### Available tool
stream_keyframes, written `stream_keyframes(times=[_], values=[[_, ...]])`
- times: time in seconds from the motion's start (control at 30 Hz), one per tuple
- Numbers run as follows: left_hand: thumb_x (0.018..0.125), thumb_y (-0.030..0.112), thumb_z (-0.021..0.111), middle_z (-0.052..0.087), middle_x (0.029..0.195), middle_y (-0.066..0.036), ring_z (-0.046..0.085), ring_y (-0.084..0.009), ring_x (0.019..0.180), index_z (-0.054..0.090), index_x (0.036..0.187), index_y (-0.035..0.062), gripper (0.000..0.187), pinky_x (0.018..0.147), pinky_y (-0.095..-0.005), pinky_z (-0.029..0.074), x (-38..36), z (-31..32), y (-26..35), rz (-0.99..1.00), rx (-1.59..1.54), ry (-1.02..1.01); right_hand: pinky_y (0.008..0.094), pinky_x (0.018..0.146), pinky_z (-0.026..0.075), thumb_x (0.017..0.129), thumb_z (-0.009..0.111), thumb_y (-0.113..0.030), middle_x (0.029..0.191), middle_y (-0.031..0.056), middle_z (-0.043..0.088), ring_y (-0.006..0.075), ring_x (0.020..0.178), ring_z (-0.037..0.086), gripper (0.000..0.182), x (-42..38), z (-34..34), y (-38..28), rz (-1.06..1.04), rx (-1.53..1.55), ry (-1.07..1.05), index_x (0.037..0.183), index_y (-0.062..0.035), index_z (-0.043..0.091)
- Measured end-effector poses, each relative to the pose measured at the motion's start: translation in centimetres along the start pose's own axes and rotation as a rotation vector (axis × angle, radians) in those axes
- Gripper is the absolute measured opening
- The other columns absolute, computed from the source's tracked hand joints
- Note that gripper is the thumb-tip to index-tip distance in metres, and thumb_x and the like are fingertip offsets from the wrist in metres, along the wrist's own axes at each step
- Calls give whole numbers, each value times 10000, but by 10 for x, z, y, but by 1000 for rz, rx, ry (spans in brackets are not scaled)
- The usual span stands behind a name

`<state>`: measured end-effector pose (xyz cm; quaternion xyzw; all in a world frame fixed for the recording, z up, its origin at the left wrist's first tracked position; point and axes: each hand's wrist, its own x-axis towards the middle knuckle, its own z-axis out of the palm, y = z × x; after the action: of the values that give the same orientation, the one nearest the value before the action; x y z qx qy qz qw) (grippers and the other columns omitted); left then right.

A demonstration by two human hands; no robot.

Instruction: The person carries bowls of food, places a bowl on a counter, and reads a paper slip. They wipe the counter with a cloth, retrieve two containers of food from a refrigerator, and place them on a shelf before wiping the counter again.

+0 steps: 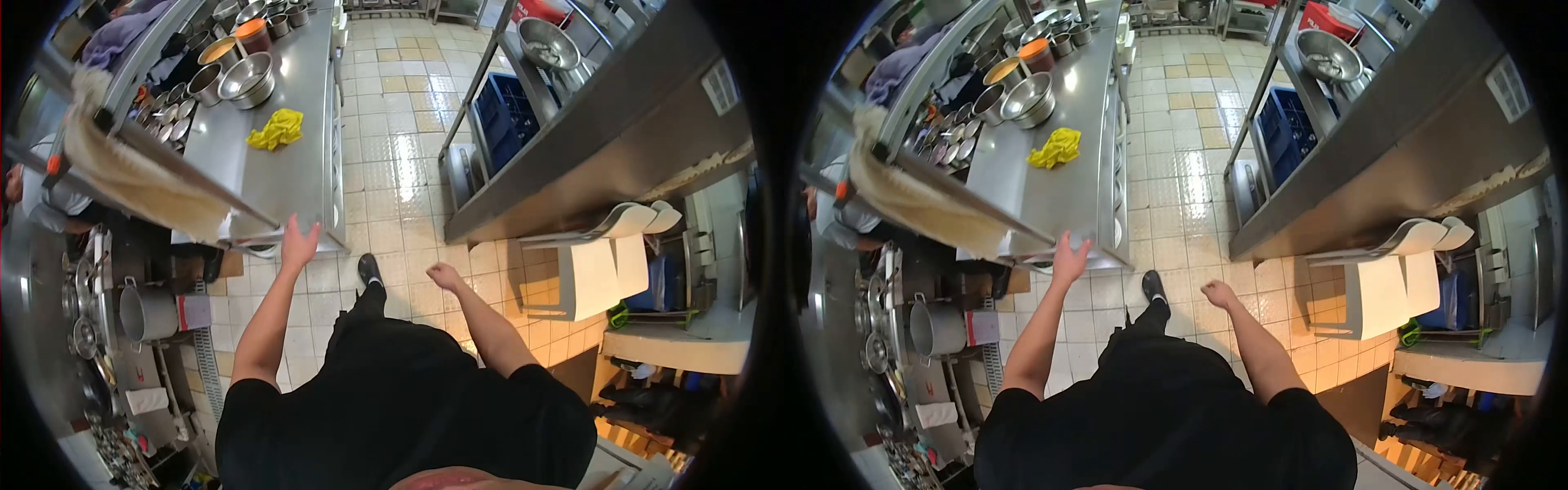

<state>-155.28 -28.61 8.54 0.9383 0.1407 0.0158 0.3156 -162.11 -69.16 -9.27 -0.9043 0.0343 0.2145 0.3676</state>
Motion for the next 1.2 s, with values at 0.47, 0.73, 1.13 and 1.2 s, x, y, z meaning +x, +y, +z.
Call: stream_keyframes(times=[0.47,0.73,1.13,1.2], values=[[748,579,579,114,1481,-185,90,-435,1355,267,1385,44,888,1054,-612,132,387,34,44,-642,79,225,396,604,427,858,548,-338,1009,103,625,228,676,585,419,-64,-90,78,1111,483,-124,1160,-48,517],[840,466,484,252,1428,-166,146,-418,1345,401,1289,28,633,1042,-624,153,346,58,32,-467,359,222,273,475,410,879,530,-344,792,50,617,143,589,547,316,161,-145,50,671,469,-207,968,-50,607],[839,373,460,91,1508,-144,87,-340,1384,208,1411,93,686,1071,-580,109,333,6,-74,-1312,220,443,248,498,413,873,579,-252,759,39,610,102,554,513,236,440,-245,-78,288,458,-244,961,-33,590],[831,395,462,93,1509,-143,99,-332,1383,174,1431,105,725,1070,-576,113,358,-6,-118,-1402,176,491,245,479,385,871,571,-247,724,27,595,92,549,497,228,452,-252,-80,304,365,-268,941,-31,590]])
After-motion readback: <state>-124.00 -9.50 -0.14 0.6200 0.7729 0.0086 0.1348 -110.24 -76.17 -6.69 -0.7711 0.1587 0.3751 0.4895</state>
